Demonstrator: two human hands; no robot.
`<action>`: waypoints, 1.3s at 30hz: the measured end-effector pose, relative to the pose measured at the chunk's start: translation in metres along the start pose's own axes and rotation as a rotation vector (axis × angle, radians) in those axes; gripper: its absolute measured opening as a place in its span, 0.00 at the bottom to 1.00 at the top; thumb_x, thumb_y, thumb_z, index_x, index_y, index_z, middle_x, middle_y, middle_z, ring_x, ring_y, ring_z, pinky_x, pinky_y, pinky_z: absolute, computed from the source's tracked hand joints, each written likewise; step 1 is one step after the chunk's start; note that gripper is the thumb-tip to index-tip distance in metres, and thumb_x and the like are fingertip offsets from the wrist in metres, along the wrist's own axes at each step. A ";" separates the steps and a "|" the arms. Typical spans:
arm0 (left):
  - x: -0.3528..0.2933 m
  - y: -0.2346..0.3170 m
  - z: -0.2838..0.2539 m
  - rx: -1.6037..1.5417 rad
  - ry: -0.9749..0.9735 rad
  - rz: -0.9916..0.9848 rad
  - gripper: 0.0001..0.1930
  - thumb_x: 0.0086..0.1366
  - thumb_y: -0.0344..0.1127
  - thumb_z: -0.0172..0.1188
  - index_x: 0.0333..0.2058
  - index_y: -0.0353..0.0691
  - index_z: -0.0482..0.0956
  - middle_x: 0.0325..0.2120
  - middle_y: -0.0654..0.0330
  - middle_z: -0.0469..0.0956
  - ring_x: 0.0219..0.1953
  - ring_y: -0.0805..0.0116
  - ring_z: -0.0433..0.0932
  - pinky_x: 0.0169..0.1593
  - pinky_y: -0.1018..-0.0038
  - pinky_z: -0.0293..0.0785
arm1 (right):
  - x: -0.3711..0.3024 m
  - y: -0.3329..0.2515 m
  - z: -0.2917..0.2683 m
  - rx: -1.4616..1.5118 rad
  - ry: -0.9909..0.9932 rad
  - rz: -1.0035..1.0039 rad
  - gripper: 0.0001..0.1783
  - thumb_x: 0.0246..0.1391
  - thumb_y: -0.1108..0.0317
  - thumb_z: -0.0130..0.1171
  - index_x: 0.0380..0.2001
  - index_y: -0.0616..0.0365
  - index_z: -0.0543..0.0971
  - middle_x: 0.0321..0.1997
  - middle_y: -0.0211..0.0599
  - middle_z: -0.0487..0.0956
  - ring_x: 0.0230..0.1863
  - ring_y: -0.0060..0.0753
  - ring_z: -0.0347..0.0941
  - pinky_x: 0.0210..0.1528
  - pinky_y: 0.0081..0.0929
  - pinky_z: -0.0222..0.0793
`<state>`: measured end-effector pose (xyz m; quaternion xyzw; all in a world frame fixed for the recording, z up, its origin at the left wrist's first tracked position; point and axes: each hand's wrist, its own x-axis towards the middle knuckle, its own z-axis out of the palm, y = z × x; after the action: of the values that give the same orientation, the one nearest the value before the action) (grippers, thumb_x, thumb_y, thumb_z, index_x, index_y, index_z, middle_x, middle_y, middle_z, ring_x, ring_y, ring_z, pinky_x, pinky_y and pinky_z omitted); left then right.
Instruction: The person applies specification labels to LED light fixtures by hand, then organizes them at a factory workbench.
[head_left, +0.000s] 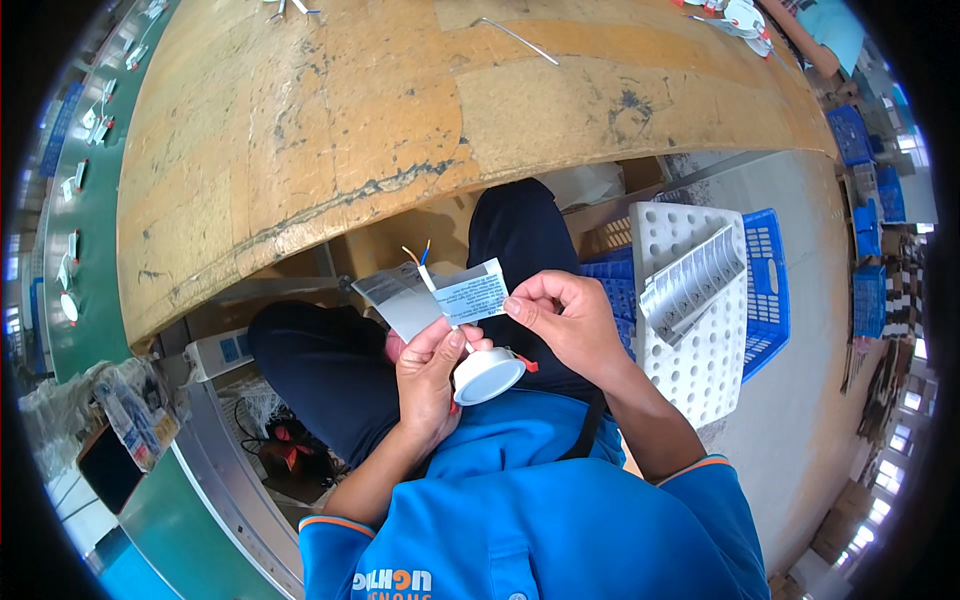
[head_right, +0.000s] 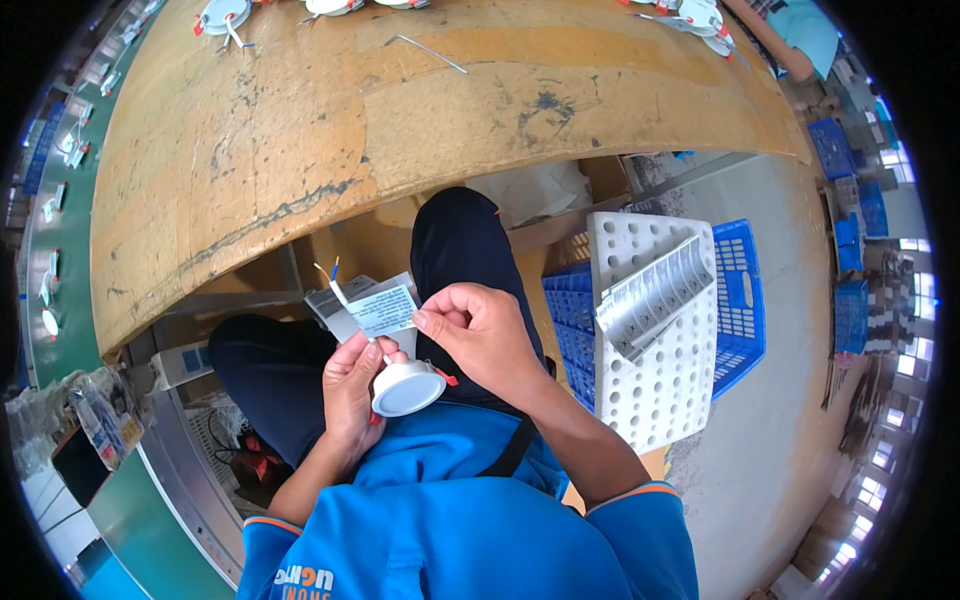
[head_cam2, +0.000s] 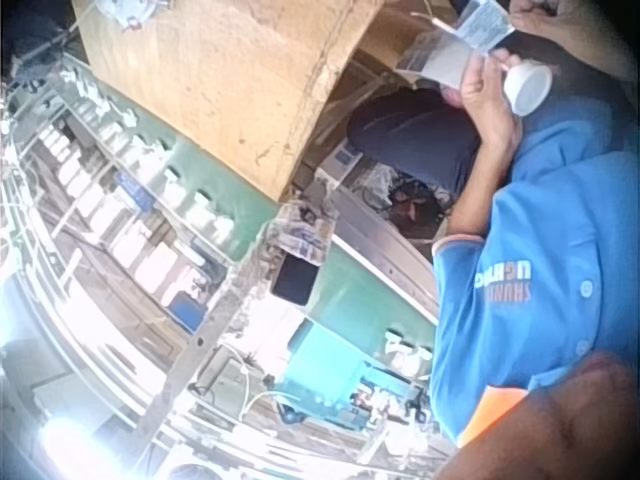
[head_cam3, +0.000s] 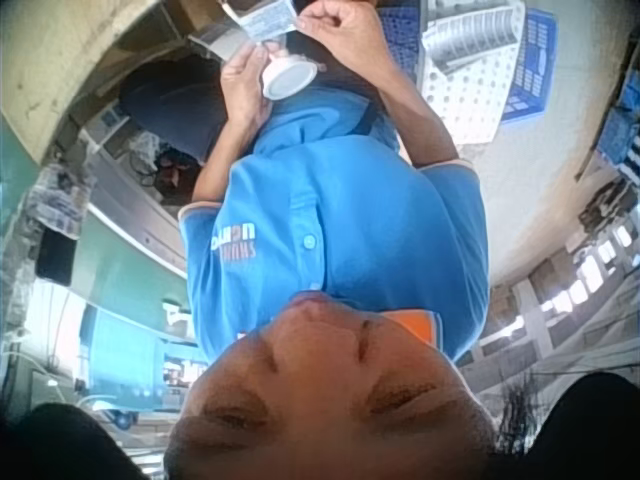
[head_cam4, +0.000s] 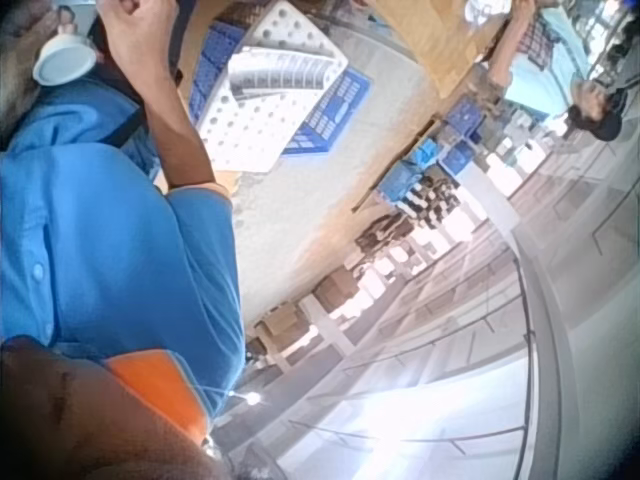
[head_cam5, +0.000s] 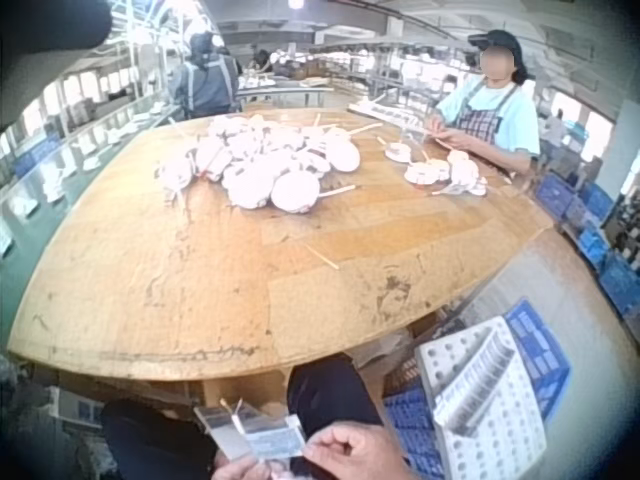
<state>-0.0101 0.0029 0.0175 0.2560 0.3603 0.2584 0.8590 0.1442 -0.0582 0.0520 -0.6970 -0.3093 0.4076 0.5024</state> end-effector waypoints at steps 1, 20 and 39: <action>0.000 0.000 0.000 0.001 0.000 0.000 0.13 0.59 0.28 0.49 0.43 0.32 0.70 0.29 0.56 0.75 0.31 0.70 0.76 0.36 0.76 0.74 | 0.000 -0.001 0.000 0.000 0.001 0.000 0.07 0.44 0.70 0.58 0.23 0.64 0.76 0.13 0.23 0.68 0.16 0.09 0.57 0.17 0.13 0.53; -0.003 0.001 0.002 -0.132 -0.022 -0.077 0.13 0.60 0.29 0.47 0.43 0.33 0.69 0.29 0.58 0.75 0.31 0.71 0.75 0.36 0.77 0.74 | -0.003 -0.011 0.002 -0.109 0.041 -0.082 0.06 0.42 0.72 0.59 0.21 0.64 0.75 0.12 0.26 0.67 0.15 0.12 0.57 0.17 0.15 0.53; -0.006 -0.001 0.010 -0.134 0.099 0.009 0.11 0.62 0.35 0.46 0.37 0.36 0.72 0.24 0.60 0.73 0.26 0.72 0.74 0.31 0.77 0.73 | -0.007 -0.016 0.004 -0.084 0.034 -0.028 0.06 0.42 0.71 0.58 0.20 0.64 0.75 0.11 0.26 0.66 0.14 0.13 0.58 0.16 0.16 0.54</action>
<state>-0.0058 -0.0042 0.0259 0.1864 0.3833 0.2983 0.8540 0.1372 -0.0571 0.0684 -0.7198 -0.3273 0.3753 0.4837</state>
